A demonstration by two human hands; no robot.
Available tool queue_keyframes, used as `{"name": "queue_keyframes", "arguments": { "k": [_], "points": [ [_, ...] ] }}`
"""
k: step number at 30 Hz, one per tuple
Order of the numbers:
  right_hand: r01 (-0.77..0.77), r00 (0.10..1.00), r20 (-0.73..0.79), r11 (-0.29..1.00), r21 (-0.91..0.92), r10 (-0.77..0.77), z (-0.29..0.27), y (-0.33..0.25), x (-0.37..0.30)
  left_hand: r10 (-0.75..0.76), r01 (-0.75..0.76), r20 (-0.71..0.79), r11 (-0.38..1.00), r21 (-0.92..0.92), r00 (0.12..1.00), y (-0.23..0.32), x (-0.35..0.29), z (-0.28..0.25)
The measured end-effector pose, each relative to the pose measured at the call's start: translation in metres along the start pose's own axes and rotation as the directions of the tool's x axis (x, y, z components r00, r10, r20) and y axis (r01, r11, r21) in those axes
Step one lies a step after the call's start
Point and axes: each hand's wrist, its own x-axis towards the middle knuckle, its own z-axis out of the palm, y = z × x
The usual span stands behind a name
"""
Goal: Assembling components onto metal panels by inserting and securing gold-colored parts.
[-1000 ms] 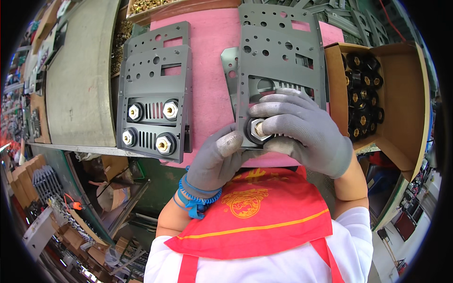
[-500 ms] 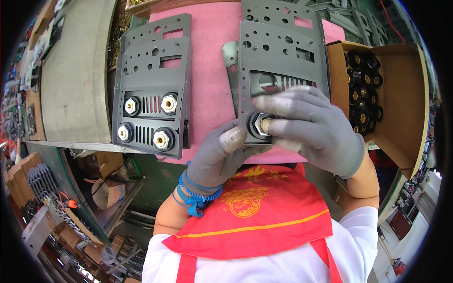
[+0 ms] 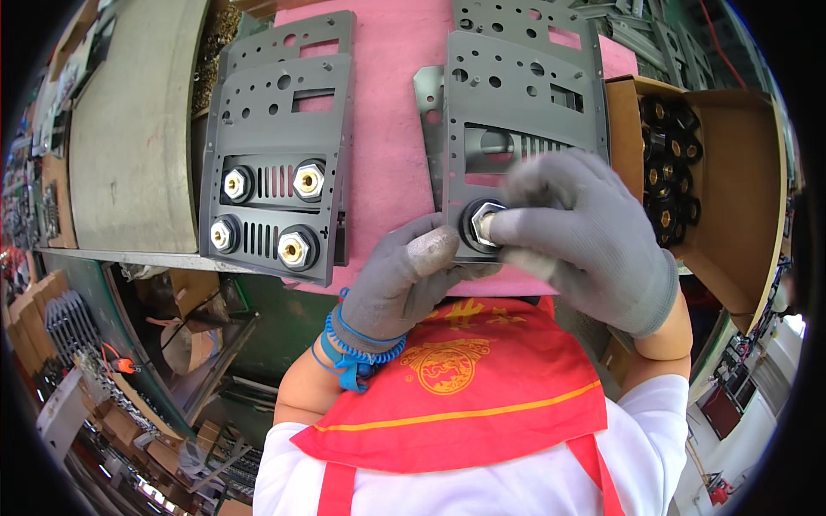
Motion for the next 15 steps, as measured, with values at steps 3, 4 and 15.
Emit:
{"name": "queue_keyframes", "arguments": {
  "k": [3,4,15],
  "points": [
    [0.105,0.994,-0.038,0.992,0.067,-0.102,0.016,0.014,-0.003,-0.012,0.012,-0.003,1.0,-0.018,1.0,0.0,0.001,-0.001],
    [0.047,0.997,-0.07,0.992,0.118,-0.039,0.018,0.01,-0.002,-0.009,0.009,0.007,0.999,-0.035,1.0,-0.001,0.001,-0.002],
    [0.112,0.984,-0.154,0.98,0.163,-0.087,0.009,0.013,-0.001,-0.01,0.009,-0.018,0.999,-0.031,1.0,0.002,0.002,0.001]
  ]
}}
